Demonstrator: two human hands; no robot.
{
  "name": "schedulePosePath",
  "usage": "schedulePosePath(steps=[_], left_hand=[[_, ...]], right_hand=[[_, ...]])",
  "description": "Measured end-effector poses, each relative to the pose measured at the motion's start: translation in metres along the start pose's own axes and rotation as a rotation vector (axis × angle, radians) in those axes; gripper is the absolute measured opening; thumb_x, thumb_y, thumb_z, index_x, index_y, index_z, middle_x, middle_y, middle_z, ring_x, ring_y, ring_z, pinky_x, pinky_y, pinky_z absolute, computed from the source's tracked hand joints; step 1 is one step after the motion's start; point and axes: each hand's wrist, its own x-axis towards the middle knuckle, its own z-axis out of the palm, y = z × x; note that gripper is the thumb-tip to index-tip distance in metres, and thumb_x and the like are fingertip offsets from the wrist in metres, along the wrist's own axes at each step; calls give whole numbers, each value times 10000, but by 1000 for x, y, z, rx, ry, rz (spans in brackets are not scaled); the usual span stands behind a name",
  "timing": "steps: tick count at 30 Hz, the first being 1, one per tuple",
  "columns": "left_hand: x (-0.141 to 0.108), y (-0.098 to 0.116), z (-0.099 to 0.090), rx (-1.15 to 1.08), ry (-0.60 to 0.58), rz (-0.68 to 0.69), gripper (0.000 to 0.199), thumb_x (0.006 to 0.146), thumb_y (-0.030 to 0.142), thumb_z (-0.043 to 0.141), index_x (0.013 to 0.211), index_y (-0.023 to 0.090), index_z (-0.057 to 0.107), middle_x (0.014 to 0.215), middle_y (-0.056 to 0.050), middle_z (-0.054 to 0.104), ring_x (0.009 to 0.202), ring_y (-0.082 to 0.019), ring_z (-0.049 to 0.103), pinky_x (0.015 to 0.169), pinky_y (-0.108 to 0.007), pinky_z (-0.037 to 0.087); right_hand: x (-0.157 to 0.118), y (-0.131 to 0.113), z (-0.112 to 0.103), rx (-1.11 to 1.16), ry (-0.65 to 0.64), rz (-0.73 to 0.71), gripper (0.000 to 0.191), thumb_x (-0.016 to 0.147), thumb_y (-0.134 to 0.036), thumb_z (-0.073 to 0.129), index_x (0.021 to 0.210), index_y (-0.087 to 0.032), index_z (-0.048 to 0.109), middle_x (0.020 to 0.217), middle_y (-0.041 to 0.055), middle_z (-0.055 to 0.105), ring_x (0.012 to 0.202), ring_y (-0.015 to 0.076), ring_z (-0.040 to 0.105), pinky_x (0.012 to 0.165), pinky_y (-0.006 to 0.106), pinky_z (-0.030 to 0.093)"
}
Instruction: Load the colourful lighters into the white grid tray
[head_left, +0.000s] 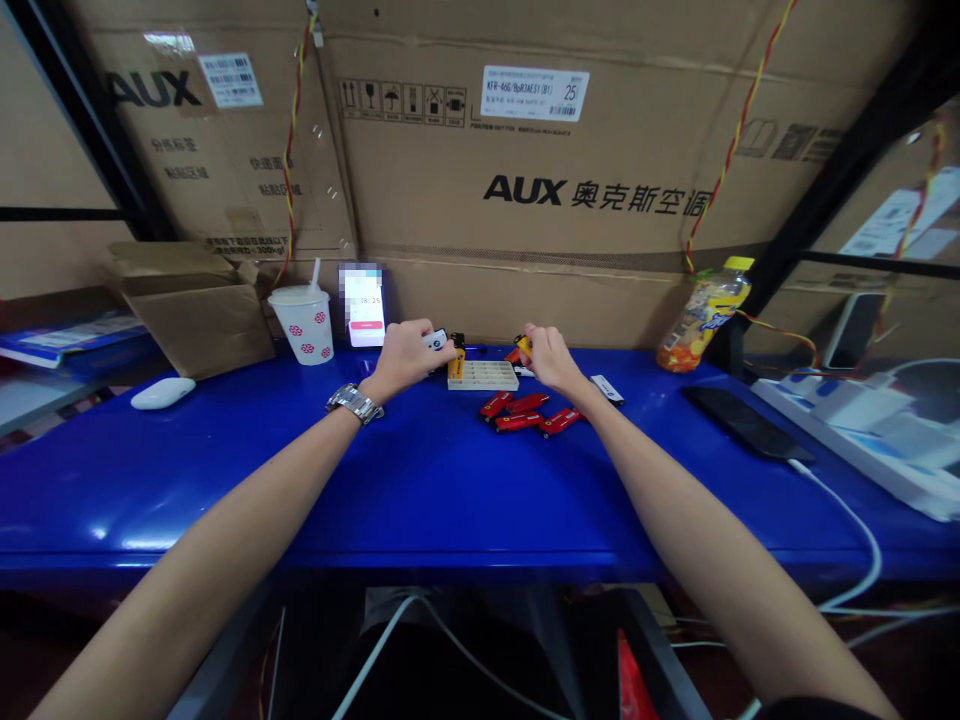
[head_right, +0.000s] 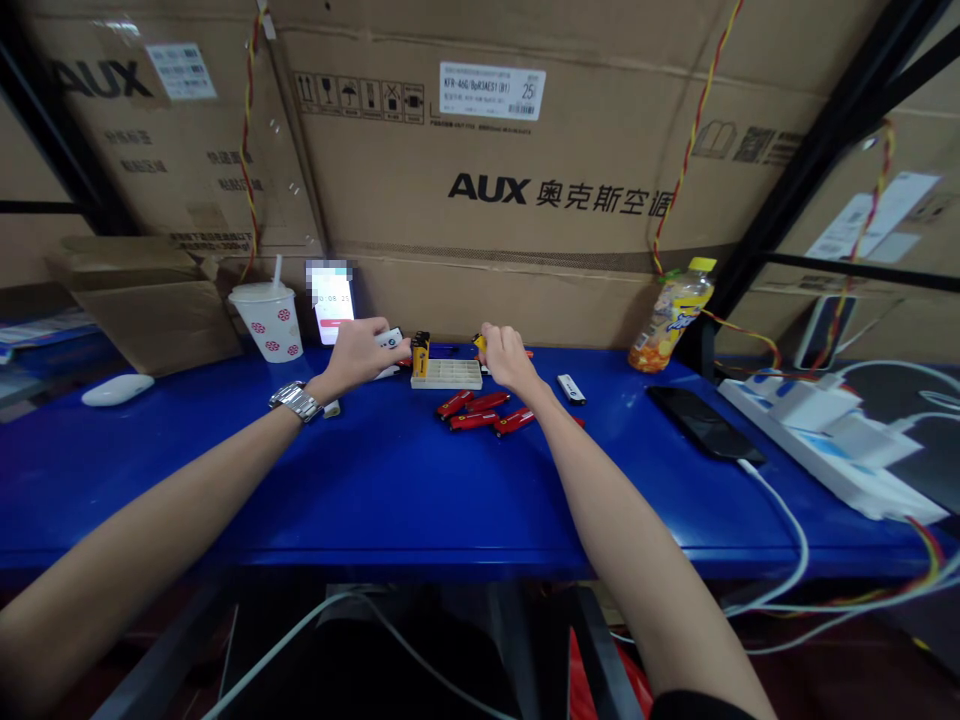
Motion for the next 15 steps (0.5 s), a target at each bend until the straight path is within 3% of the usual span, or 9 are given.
schedulePosePath(steps=[6,15], left_hand=[[-1,2,0,12,-9,14,304,698,383,640,564,197,441,529,19,462,517,-104,346,489,-286,227],[-1,1,1,22,-16,16,335,709,382,636,576,205,386,535,25,448,522,-100,340,491,-274,227]], right_hand=[[2,1,0,57,26,33,425,948,-260,201,567,-228,387,557,63,486,630,197,501,679,333,396],[0,-2,2,79,21,14,423,956,-273,218,562,-233,369,516,46,467,586,179,486,615,313,391]])
